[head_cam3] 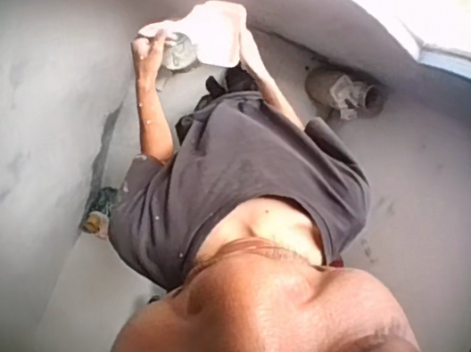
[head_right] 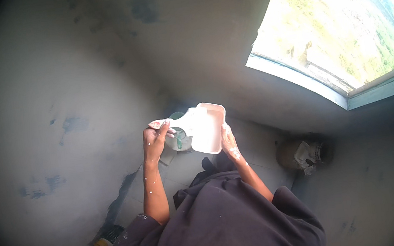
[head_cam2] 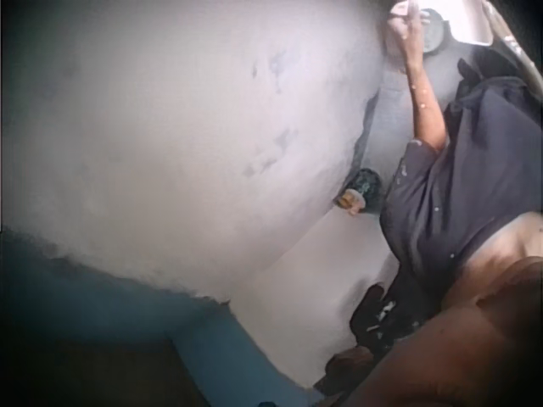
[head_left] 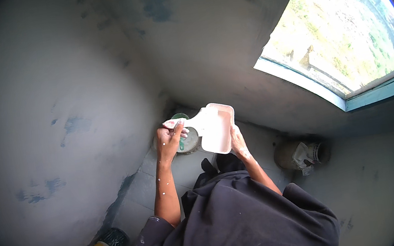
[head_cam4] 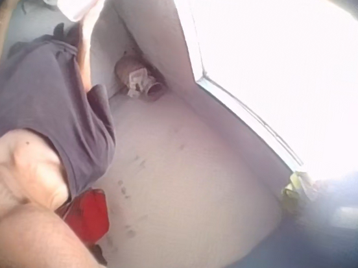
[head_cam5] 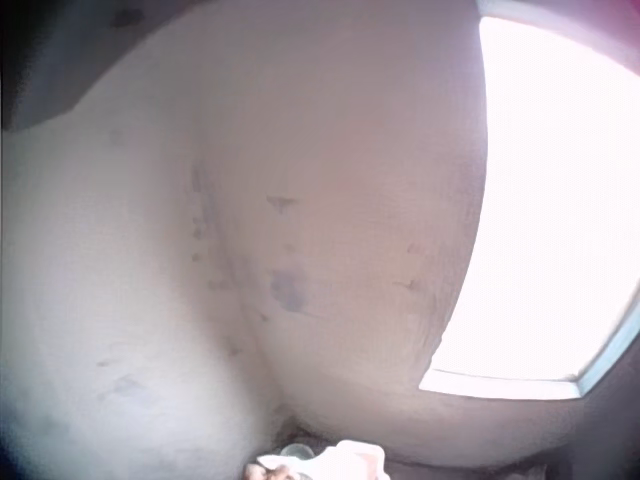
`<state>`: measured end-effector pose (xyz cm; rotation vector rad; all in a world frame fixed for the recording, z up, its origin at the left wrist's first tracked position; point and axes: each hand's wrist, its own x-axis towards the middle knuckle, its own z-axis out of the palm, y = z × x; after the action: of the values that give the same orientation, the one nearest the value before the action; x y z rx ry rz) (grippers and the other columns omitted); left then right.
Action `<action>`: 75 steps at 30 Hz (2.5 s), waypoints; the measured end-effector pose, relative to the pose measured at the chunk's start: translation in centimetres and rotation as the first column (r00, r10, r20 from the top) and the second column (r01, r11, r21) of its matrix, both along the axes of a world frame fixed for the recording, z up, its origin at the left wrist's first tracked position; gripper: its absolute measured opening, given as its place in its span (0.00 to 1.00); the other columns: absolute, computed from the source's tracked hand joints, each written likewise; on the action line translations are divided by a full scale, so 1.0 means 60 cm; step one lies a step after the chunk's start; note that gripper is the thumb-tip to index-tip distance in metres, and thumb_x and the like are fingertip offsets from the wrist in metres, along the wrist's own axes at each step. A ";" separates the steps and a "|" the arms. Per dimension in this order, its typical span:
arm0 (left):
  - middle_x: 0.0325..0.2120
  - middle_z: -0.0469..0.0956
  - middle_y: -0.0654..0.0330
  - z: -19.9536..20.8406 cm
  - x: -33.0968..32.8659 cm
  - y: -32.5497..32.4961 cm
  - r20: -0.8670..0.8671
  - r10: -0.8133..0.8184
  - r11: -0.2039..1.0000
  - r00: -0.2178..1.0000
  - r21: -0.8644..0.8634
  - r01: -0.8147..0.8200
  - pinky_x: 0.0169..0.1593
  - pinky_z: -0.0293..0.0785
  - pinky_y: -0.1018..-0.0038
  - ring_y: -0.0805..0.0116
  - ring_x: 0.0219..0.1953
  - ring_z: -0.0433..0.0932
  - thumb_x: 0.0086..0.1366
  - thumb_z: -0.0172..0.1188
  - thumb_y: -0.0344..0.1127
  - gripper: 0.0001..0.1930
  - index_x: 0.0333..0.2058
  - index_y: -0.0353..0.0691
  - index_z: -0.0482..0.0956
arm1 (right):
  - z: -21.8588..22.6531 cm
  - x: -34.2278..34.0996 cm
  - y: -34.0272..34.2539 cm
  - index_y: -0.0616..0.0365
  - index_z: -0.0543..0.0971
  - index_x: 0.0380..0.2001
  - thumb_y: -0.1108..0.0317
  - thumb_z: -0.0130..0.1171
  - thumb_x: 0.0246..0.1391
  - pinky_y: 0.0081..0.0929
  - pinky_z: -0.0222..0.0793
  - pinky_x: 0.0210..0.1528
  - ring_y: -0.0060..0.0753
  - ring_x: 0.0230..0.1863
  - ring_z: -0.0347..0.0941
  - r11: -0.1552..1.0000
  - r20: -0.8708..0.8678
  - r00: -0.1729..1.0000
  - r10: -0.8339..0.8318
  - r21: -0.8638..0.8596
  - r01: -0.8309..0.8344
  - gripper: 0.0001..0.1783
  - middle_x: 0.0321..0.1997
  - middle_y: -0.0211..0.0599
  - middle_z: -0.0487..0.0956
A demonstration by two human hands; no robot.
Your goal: The person paints a wall with a brush, repeatedly dipping it into a paint container held in the other hand. The person covers patches of the wall with white paint, working in a small room with a window.
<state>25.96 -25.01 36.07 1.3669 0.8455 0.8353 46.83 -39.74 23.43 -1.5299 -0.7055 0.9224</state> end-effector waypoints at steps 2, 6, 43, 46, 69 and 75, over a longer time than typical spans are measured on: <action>0.24 0.82 0.57 -0.012 0.014 -0.026 -0.085 -0.025 0.998 0.996 0.053 0.029 0.32 0.74 0.78 0.74 0.26 0.80 0.67 0.59 0.34 0.12 0.36 0.27 0.81 | -0.028 -0.012 -0.016 0.64 0.63 0.63 0.46 0.42 0.69 0.31 0.64 0.60 0.33 0.58 0.69 0.994 -0.118 0.988 -0.102 0.020 0.105 0.33 0.58 0.45 0.72; 0.24 0.83 0.58 -0.044 0.038 -0.074 -0.245 0.056 0.973 0.968 0.230 0.002 0.31 0.74 0.75 0.74 0.25 0.80 0.64 0.60 0.36 0.12 0.35 0.29 0.82 | -0.073 -0.012 -0.049 0.63 0.61 0.65 0.48 0.40 0.71 0.29 0.59 0.64 0.30 0.60 0.64 0.996 -0.177 0.981 -0.085 0.007 0.088 0.32 0.61 0.40 0.69; 0.25 0.81 0.48 0.015 0.410 -0.296 -0.564 -0.003 0.813 0.826 0.480 0.330 0.36 0.76 0.63 0.49 0.31 0.82 0.58 0.61 0.38 0.11 0.31 0.35 0.82 | -0.003 0.266 -0.272 0.62 0.58 0.65 0.42 0.29 0.70 0.38 0.62 0.63 0.46 0.63 0.67 0.977 0.040 0.977 -0.209 -0.026 0.210 0.36 0.61 0.55 0.69; 0.21 0.78 0.48 0.022 0.434 -0.305 -0.428 0.019 0.797 0.904 0.552 0.245 0.35 0.74 0.58 0.46 0.27 0.79 0.58 0.60 0.39 0.13 0.24 0.34 0.77 | 0.015 0.279 -0.290 0.63 0.57 0.65 0.43 0.30 0.70 0.38 0.62 0.63 0.46 0.63 0.67 0.978 0.070 0.976 -0.207 0.002 0.207 0.36 0.61 0.55 0.69; 0.34 0.83 0.49 -0.063 0.415 -0.395 -0.048 -0.168 0.948 0.985 -0.283 0.148 0.40 0.82 0.72 0.64 0.34 0.84 0.68 0.52 0.30 0.13 0.43 0.23 0.79 | -0.025 0.401 -0.391 0.61 0.57 0.65 0.44 0.32 0.70 0.36 0.64 0.61 0.45 0.60 0.70 0.945 -0.019 0.956 -0.293 -0.156 0.287 0.34 0.59 0.54 0.70; 0.33 0.83 0.50 -0.059 0.402 -0.409 -0.064 -0.243 0.918 0.968 -0.337 0.209 0.40 0.80 0.73 0.65 0.33 0.84 0.68 0.53 0.30 0.12 0.43 0.26 0.79 | -0.047 0.422 -0.390 0.60 0.59 0.64 0.44 0.33 0.70 0.35 0.65 0.59 0.42 0.58 0.71 0.941 0.054 0.956 -0.287 -0.172 0.292 0.33 0.57 0.51 0.72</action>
<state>50.09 -49.58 32.53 1.1908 0.8456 0.4221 72.12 -63.12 20.63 -1.7530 -0.4084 0.7566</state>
